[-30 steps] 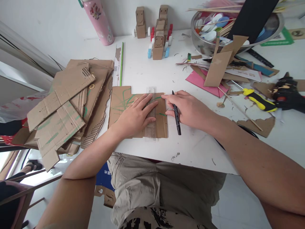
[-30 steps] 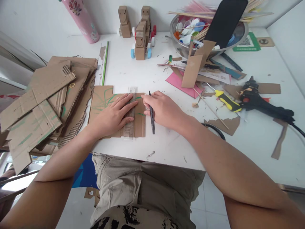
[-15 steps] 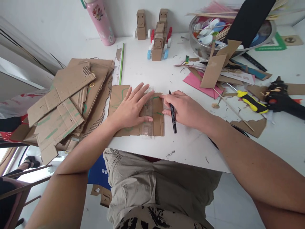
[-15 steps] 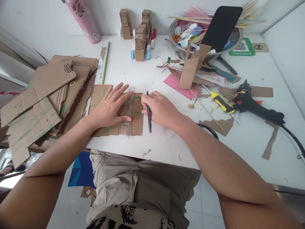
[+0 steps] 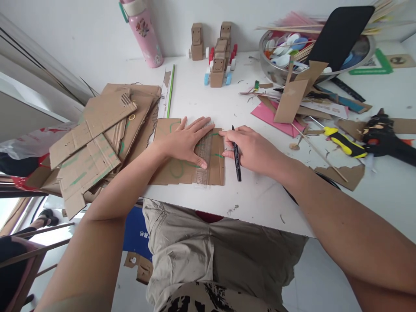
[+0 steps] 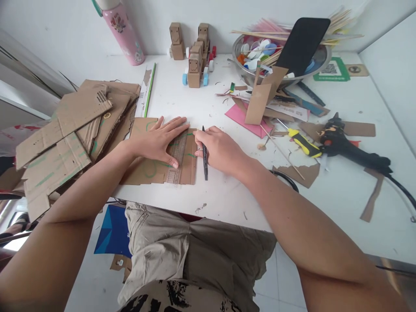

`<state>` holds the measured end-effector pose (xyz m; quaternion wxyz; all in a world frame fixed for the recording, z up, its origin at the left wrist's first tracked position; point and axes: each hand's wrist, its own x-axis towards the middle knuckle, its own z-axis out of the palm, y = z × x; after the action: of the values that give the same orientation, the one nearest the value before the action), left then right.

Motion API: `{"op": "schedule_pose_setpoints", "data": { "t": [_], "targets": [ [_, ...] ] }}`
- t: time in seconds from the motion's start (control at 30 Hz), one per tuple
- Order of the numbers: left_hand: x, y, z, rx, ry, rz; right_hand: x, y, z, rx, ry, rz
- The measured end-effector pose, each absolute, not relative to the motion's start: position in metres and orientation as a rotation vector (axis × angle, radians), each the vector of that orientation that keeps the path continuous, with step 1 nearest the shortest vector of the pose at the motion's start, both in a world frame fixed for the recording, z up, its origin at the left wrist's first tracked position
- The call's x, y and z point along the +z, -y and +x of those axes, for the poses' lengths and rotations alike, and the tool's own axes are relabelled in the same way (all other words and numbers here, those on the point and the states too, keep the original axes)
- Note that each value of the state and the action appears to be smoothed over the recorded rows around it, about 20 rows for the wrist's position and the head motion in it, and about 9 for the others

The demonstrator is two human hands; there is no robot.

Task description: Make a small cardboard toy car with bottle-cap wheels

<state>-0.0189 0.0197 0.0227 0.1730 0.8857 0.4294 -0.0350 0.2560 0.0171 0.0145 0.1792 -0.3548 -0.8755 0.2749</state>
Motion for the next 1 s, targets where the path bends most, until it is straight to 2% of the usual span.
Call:
{"op": "schedule_pose_setpoints", "data": {
  "t": [0.43, 1.0],
  "targets": [
    [0.017, -0.012, -0.027, 0.067, -1.21, 2.455, 0.015, -0.015, 0.255, 0.758, 2.482, -1.007],
    [0.015, -0.014, -0.031, 0.099, -1.121, 2.429, 0.014, -0.016, 0.256, 0.782, 2.452, -1.038]
  ]
}}
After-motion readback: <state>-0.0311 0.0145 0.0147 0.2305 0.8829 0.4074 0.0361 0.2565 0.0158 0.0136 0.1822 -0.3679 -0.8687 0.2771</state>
